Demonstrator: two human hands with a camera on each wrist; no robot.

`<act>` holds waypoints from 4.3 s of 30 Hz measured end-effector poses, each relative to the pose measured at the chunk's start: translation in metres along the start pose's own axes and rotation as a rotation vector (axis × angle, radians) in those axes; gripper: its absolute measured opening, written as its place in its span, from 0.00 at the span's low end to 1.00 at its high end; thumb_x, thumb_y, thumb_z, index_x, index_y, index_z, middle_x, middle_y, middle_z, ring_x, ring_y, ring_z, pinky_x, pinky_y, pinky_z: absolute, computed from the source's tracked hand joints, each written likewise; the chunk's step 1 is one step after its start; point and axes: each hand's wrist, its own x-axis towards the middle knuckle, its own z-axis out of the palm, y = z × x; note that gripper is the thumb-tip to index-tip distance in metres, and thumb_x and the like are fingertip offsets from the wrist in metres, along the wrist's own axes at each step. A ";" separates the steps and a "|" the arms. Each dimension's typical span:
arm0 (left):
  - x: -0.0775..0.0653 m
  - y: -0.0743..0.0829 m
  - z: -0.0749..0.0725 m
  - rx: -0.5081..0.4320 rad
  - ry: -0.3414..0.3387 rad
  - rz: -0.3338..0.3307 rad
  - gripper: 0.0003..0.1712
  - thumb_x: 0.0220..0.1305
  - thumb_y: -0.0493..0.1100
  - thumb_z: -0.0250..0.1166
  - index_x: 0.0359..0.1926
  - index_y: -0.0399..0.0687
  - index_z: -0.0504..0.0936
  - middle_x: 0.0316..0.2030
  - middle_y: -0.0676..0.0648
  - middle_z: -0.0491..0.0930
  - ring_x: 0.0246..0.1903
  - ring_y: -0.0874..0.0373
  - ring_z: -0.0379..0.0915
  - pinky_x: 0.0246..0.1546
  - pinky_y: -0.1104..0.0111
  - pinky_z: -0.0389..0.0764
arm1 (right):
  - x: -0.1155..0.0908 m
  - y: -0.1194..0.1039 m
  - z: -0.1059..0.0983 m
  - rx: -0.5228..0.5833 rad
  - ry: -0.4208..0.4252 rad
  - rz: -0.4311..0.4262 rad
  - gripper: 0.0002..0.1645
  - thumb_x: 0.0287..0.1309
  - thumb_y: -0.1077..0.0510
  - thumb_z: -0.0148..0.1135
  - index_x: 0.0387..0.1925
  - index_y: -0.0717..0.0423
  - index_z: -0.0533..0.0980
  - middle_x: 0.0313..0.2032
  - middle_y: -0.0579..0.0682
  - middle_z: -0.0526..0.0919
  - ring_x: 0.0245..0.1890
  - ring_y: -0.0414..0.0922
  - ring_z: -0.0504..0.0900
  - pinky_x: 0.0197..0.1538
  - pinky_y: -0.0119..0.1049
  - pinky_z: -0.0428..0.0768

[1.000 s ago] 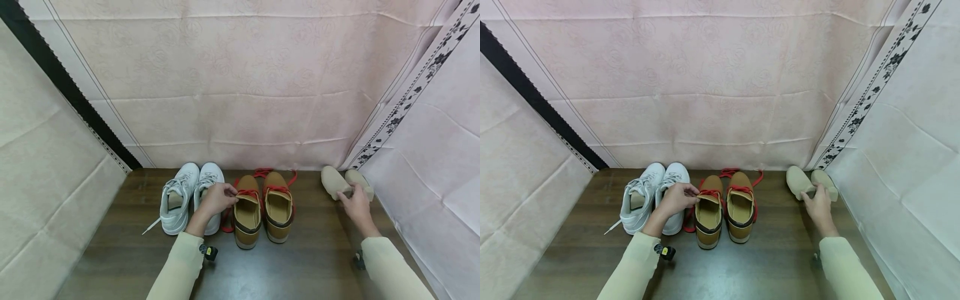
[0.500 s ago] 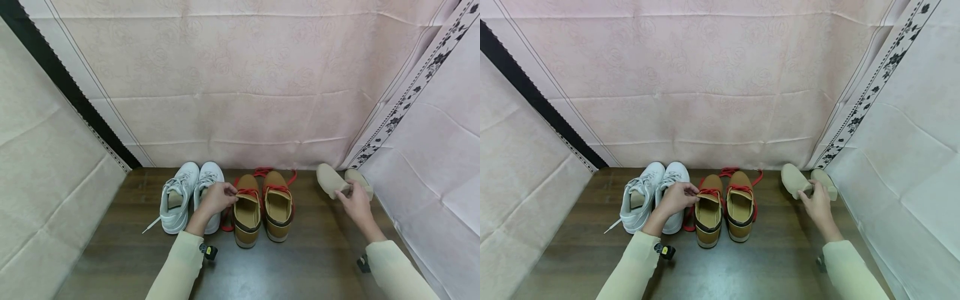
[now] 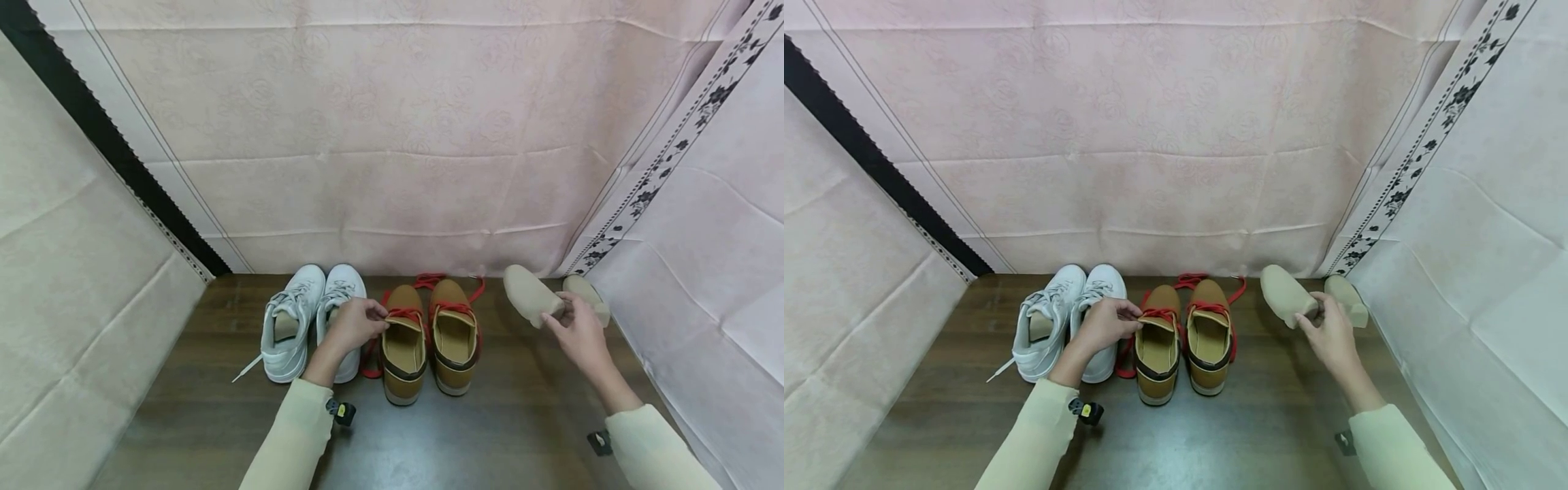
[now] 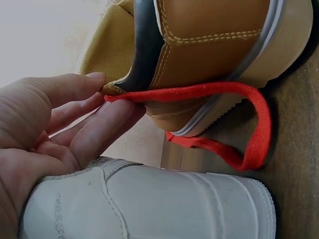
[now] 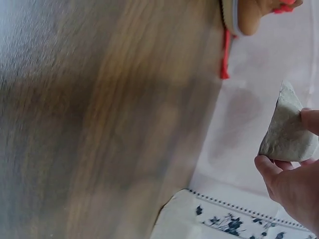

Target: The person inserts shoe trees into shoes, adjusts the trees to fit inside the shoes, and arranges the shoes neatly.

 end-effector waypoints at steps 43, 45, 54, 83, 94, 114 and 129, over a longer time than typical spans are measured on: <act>-0.006 0.007 0.006 -0.032 0.035 -0.047 0.05 0.64 0.34 0.70 0.41 0.39 0.88 0.32 0.45 0.87 0.27 0.58 0.84 0.30 0.66 0.87 | -0.039 -0.097 0.001 0.083 -0.097 -0.279 0.33 0.51 0.67 0.78 0.61 0.61 0.77 0.44 0.52 0.81 0.45 0.42 0.85 0.50 0.22 0.82; -0.006 0.007 0.006 -0.031 0.033 -0.047 0.05 0.64 0.34 0.70 0.41 0.39 0.88 0.32 0.45 0.87 0.27 0.58 0.84 0.30 0.67 0.87 | -0.040 -0.101 0.001 0.083 -0.108 -0.293 0.33 0.51 0.67 0.78 0.60 0.61 0.78 0.43 0.51 0.81 0.45 0.41 0.85 0.50 0.25 0.84; -0.006 0.007 0.005 -0.020 0.041 -0.043 0.05 0.64 0.34 0.71 0.41 0.39 0.89 0.33 0.45 0.87 0.28 0.57 0.85 0.30 0.66 0.87 | -0.044 -0.118 0.002 0.130 -0.176 -0.330 0.33 0.52 0.67 0.78 0.61 0.60 0.78 0.41 0.49 0.82 0.44 0.45 0.86 0.50 0.36 0.87; -0.006 0.005 0.005 0.001 0.054 -0.019 0.05 0.64 0.35 0.71 0.41 0.40 0.89 0.34 0.45 0.89 0.30 0.50 0.87 0.29 0.67 0.86 | -0.061 -0.167 0.019 0.081 -0.354 -0.431 0.32 0.54 0.59 0.79 0.61 0.58 0.79 0.41 0.44 0.80 0.41 0.40 0.84 0.45 0.38 0.87; -0.005 0.003 0.007 0.020 0.071 -0.017 0.05 0.64 0.35 0.71 0.41 0.42 0.90 0.34 0.45 0.89 0.27 0.55 0.85 0.28 0.67 0.86 | -0.065 -0.180 0.031 -0.038 -0.373 -0.375 0.32 0.55 0.55 0.78 0.60 0.58 0.79 0.39 0.45 0.78 0.37 0.42 0.79 0.39 0.31 0.81; -0.006 0.004 0.006 0.023 0.074 -0.007 0.04 0.65 0.36 0.71 0.40 0.42 0.90 0.34 0.45 0.88 0.25 0.59 0.83 0.29 0.67 0.85 | -0.058 -0.219 0.049 -0.272 -0.403 -0.386 0.35 0.60 0.43 0.74 0.61 0.59 0.79 0.40 0.53 0.81 0.28 0.40 0.74 0.33 0.37 0.81; -0.006 0.004 0.005 0.021 0.065 -0.006 0.04 0.65 0.35 0.71 0.40 0.42 0.90 0.33 0.46 0.88 0.27 0.56 0.85 0.29 0.67 0.86 | -0.046 -0.220 0.072 -0.304 -0.413 -0.344 0.32 0.60 0.40 0.73 0.57 0.57 0.81 0.37 0.52 0.80 0.31 0.45 0.80 0.34 0.42 0.84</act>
